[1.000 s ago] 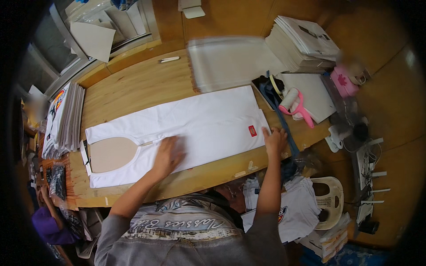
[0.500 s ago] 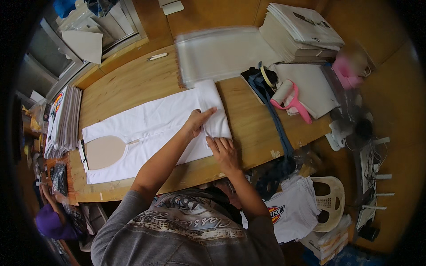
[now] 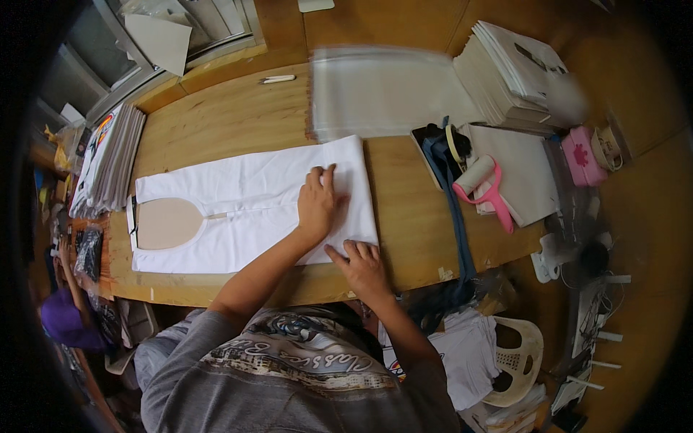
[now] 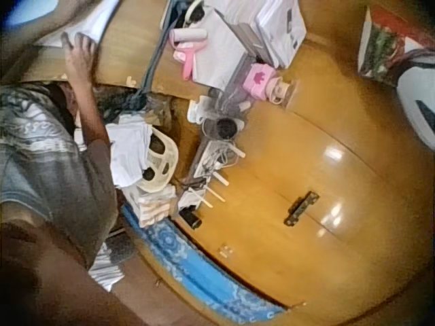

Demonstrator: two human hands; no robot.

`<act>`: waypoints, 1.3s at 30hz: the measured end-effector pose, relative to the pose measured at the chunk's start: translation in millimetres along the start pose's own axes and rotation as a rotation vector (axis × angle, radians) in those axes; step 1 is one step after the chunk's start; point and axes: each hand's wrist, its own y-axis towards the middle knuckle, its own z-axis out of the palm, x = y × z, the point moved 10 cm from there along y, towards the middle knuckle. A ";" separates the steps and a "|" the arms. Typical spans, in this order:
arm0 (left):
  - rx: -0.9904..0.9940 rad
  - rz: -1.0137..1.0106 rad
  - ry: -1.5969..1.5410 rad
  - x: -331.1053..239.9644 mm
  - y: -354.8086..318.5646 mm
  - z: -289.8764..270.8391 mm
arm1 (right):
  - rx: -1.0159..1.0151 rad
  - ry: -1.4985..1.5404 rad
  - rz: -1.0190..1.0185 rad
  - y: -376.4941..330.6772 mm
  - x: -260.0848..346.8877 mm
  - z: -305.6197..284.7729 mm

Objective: The person folds white t-shirts on a wooden table, using a cardboard template to ensure consistent sizing. They attach a tag to the folded shirt and place it on a stack. The process is repeated for multiple shirts.

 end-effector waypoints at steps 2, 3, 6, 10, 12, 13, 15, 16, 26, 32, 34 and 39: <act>-0.049 0.297 0.020 -26.8 -10.0 10.3 | 0.058 0.079 -0.041 1.3 1.5 -3.9; 0.058 0.412 0.126 -44.8 -20.4 17.9 | 0.162 0.180 -0.063 5.0 0.1 -6.8; 0.202 0.441 0.265 -33.9 -34.8 56.8 | 0.093 0.708 0.162 27.7 -61.1 -38.3; 0.267 0.420 0.327 -37.7 -34.8 59.5 | -0.052 0.514 0.343 101.1 -145.9 -60.5; 0.271 0.427 0.333 -38.9 -31.8 62.6 | -0.148 0.582 0.127 145.9 -171.0 -41.6; 0.273 0.430 0.334 -38.9 -30.9 63.0 | -0.140 0.546 0.064 165.6 -176.5 -32.7; 0.273 0.420 0.335 -36.7 -32.3 61.0 | 0.109 0.506 0.001 200.6 -172.8 7.3; 0.270 0.425 0.327 -37.6 -32.3 59.7 | 0.230 0.479 -0.028 209.9 -170.5 23.5; 0.230 0.419 0.253 -34.9 -36.2 58.1 | 0.552 1.148 0.148 208.3 -164.8 47.4; 0.222 0.430 0.247 -38.9 -33.9 57.6 | 0.482 0.515 0.121 218.3 -183.4 56.2; 0.258 0.375 0.353 -39.0 -45.5 65.8 | 0.427 0.263 0.109 221.3 -163.7 40.2; 0.318 0.398 0.476 -73.0 -102.3 68.6 | 0.033 0.028 0.038 204.9 -129.8 3.2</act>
